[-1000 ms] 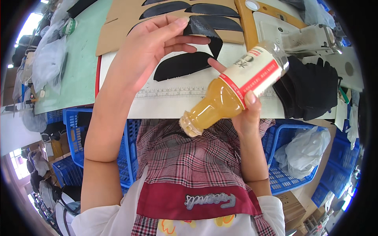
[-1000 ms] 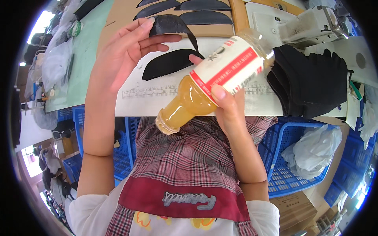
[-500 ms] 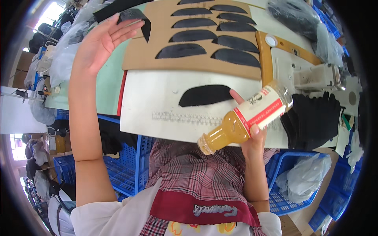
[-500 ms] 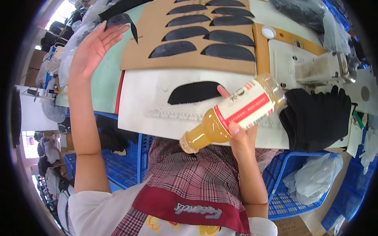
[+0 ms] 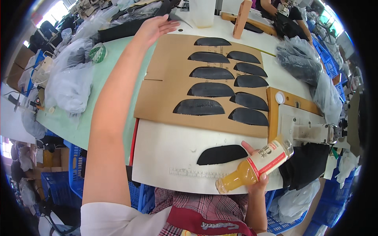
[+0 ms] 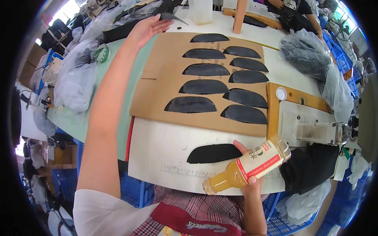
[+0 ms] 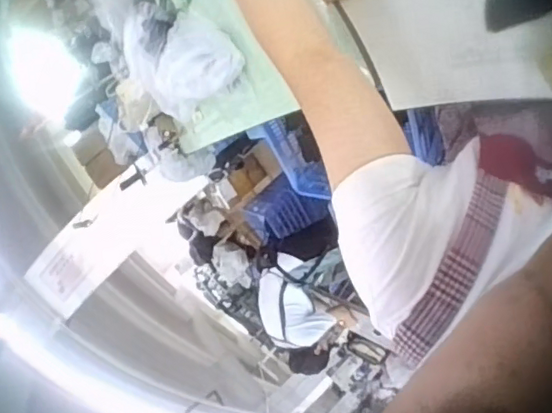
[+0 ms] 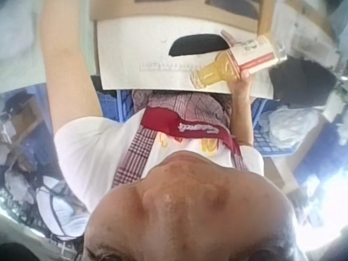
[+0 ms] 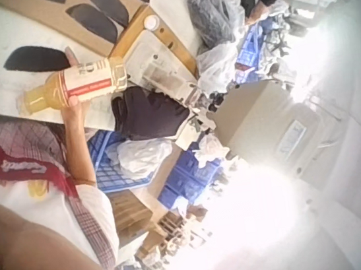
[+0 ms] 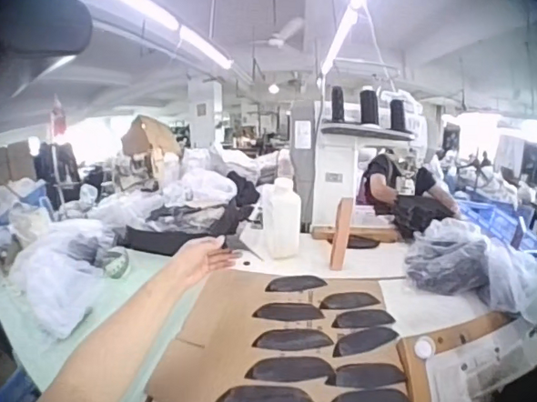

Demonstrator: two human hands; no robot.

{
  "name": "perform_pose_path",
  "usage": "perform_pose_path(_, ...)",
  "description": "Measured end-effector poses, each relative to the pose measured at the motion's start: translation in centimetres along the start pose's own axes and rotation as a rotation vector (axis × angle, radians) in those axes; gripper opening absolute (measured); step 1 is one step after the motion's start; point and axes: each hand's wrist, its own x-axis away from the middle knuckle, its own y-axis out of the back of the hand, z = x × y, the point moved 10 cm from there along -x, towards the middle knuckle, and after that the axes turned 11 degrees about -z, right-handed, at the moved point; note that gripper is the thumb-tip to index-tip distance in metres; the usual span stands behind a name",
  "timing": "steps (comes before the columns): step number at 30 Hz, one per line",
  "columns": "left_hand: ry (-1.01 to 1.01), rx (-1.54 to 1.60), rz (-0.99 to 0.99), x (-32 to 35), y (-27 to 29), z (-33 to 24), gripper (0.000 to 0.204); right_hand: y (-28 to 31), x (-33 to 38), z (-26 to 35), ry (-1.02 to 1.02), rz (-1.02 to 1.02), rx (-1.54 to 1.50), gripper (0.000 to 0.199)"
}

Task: The person applies a yellow liquid adhesive from a bottle onto a black fabric piece placed on a white board. They then pick up a larger black fabric piece and press it onto the glued area to bond them together. The process is repeated for multiple fabric pieces.

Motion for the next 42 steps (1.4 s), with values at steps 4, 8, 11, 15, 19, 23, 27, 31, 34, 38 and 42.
perform_pose_path(4,0.113,-0.268,-0.09,0.1,5.2,5.1,0.029,-0.5,-0.6,0.7,0.102,0.021,0.024,0.082)
perform_pose_path(8,0.126,-0.518,-0.25,0.7,10.3,6.6,0.035,-1.1,-0.6,1.3,0.128,0.004,0.041,0.084)
perform_pose_path(11,0.097,-0.686,-0.389,2.0,12.4,5.3,0.036,-0.9,-0.5,1.2,0.12,0.019,0.034,0.086)
perform_pose_path(15,-0.192,-1.036,-0.418,6.7,10.7,2.0,0.033,-0.5,-0.2,0.5,0.071,0.041,0.016,0.089)
perform_pose_path(19,-0.209,-0.968,-0.229,23.4,-0.6,1.8,0.025,-0.1,-0.9,1.0,0.041,0.075,0.007,0.083)
perform_pose_path(23,-0.245,-1.063,-0.136,33.6,-8.3,4.1,0.013,0.2,-1.9,3.3,0.155,0.1,0.038,0.079)
perform_pose_path(27,-0.31,-1.055,-0.244,36.2,-10.4,4.5,0.008,-0.9,-3.2,6.8,0.341,0.003,0.051,0.064)
perform_pose_path(31,-0.345,-1.099,-0.277,35.9,-11.1,4.9,0.008,-4.0,-2.7,10.2,0.614,0.002,0.269,0.026)
perform_pose_path(34,-0.347,-1.119,-0.278,35.8,-11.4,5.5,0.009,-7.7,-1.4,9.7,0.709,0.153,0.498,0.034)
perform_pose_path(38,-0.382,-1.066,-0.284,35.8,-11.6,5.8,0.008,-11.0,-0.1,8.3,0.768,0.288,0.643,0.044)
perform_pose_path(42,-0.385,-1.042,-0.273,35.8,-11.8,6.0,0.008,-12.6,1.0,6.8,0.904,0.372,0.77,0.048)
